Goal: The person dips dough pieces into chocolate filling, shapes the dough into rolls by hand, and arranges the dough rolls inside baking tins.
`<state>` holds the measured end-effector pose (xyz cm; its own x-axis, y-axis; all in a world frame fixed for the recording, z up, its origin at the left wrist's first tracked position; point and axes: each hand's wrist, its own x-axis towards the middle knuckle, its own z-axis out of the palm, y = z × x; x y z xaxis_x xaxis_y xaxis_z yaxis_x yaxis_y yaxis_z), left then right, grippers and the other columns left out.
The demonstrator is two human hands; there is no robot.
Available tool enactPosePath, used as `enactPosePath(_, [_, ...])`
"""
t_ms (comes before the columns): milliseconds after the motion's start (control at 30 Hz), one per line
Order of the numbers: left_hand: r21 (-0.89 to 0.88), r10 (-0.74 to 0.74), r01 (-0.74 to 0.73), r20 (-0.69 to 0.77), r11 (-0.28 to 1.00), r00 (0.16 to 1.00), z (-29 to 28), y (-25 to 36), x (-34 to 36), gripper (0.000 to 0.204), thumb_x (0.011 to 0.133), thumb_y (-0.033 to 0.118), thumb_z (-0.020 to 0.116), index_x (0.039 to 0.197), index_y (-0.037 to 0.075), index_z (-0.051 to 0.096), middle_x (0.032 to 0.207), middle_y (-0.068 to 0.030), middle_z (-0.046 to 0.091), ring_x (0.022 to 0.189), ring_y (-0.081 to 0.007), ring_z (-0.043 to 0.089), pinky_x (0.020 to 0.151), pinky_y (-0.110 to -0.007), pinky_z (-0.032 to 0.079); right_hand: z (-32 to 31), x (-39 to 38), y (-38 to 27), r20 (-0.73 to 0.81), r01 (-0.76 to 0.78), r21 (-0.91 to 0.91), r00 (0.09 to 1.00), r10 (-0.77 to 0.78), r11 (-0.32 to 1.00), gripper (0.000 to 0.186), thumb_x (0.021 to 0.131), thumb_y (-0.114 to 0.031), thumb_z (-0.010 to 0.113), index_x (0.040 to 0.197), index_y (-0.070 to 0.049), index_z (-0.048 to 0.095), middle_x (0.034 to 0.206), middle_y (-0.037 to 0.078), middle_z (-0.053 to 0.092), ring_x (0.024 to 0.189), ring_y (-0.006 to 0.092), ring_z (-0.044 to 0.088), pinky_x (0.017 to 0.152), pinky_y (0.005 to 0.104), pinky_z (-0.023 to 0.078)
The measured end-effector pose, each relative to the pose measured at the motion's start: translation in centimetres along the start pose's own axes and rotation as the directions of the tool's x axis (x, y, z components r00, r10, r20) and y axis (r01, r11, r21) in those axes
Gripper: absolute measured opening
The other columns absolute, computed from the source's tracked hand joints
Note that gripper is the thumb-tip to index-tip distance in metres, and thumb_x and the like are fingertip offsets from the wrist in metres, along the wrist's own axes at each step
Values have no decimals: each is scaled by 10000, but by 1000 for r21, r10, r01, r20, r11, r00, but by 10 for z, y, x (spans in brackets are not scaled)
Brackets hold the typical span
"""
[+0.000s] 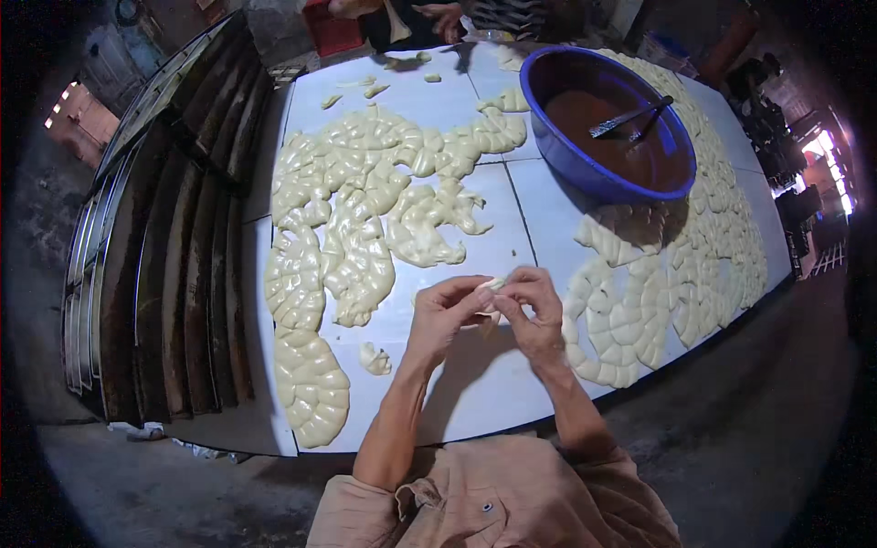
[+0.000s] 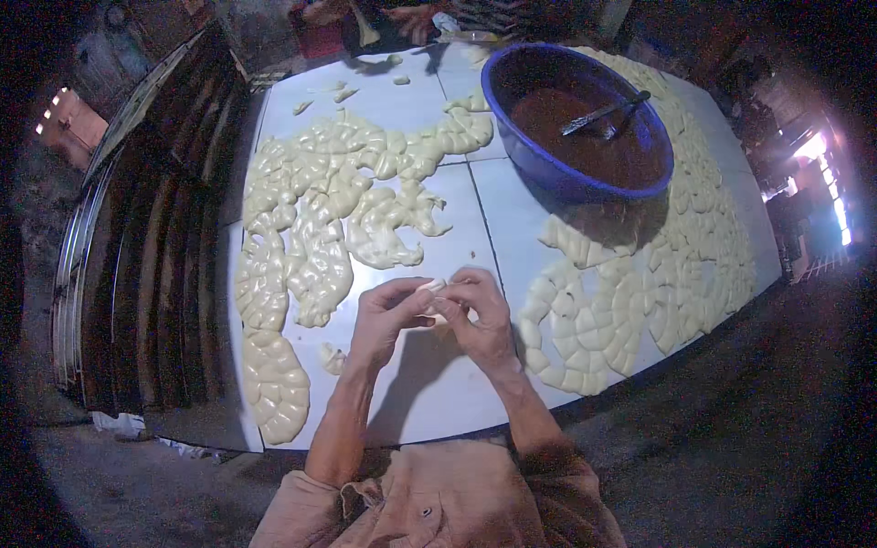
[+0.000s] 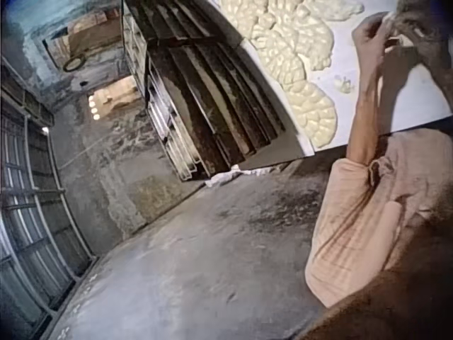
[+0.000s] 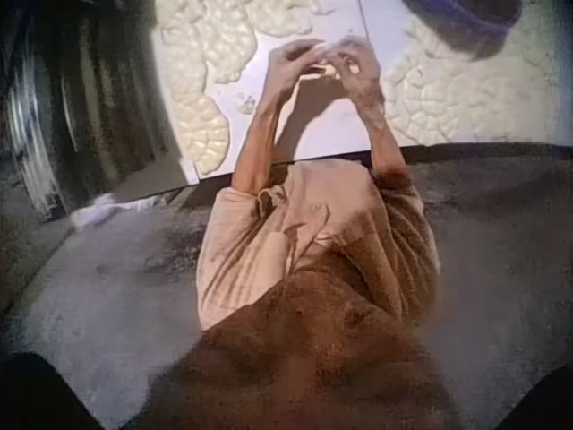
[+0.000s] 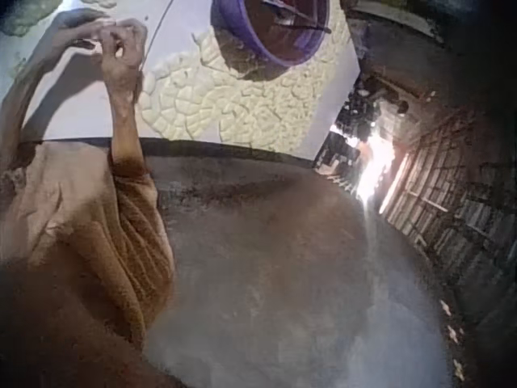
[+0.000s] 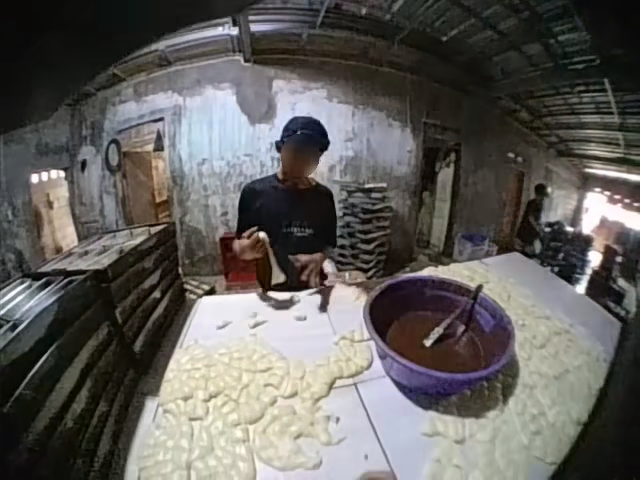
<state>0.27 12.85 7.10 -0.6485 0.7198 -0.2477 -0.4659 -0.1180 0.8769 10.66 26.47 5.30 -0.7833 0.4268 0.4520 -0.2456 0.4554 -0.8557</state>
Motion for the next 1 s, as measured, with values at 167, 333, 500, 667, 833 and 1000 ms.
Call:
enactPosePath(167, [73, 12, -16, 57, 997, 998, -1, -8, -6, 255, 954, 140, 618, 1159, 2, 681, 1015, -90, 701, 917, -148, 672, 753, -301, 595, 28, -7, -1, -219, -35, -85, 976, 16, 996, 202, 920, -126, 677, 1070, -42, 571, 1004, 109, 620, 796, 190, 626, 704, 309, 528])
enactPosePath(333, [96, 104, -105, 11, 990, 994, 7, -3, -23, 253, 951, 150, 629, 1116, -30, 692, 984, -78, 700, 922, -149, 664, 831, -310, 564, 30, -7, -1, -248, -38, -156, 969, -2, 987, 192, 929, -191, 681, 900, -24, 593, 740, 72, 582, 583, 172, 565, 538, 325, 470])
enactPosePath(500, [95, -3, 20, -174, 995, 985, -10, -11, -31, 261, 925, 172, 687, 1081, -37, 709, 917, -56, 718, 818, -100, 658, 736, -239, 533, 25, -18, -8, 41, -327, -64, 943, 330, 943, 181, 950, -160, 647, 1030, 2, 637, 766, 59, 606, 642, 97, 562, 566, 289, 475])
enactPosePath(667, [45, -125, 132, -140, 990, 982, -26, -26, -60, 258, 906, 162, 694, 1078, -29, 698, 887, -39, 701, 750, -81, 627, 701, -219, 516, 23, -52, -43, 176, -601, 273, 799, 575, 751, 208, 955, -90, 621, 1129, 24, 611, 914, 24, 620, 846, 72, 582, 751, 209, 489])
enactPosePath(833, [-4, -259, 261, -112, 965, 959, -27, -33, -89, 250, 880, 140, 721, 1069, -22, 700, 891, -47, 702, 750, -90, 626, 688, -241, 507, 21, -82, -49, 233, -713, 316, 698, 677, 626, 219, 976, -138, 606, 1142, 5, 612, 910, 34, 639, 828, 90, 597, 765, 238, 507])
enactPosePath(1000, [-90, -281, 270, -157, 959, 947, -40, -54, -100, 272, 964, 229, 630, 1042, -21, 702, 887, -60, 700, 732, -121, 647, 672, -250, 521, 38, -86, -62, 126, -430, -9, 895, 428, 903, 239, 935, -81, 643, 1161, -4, 636, 930, 45, 643, 831, 113, 587, 740, 240, 499])
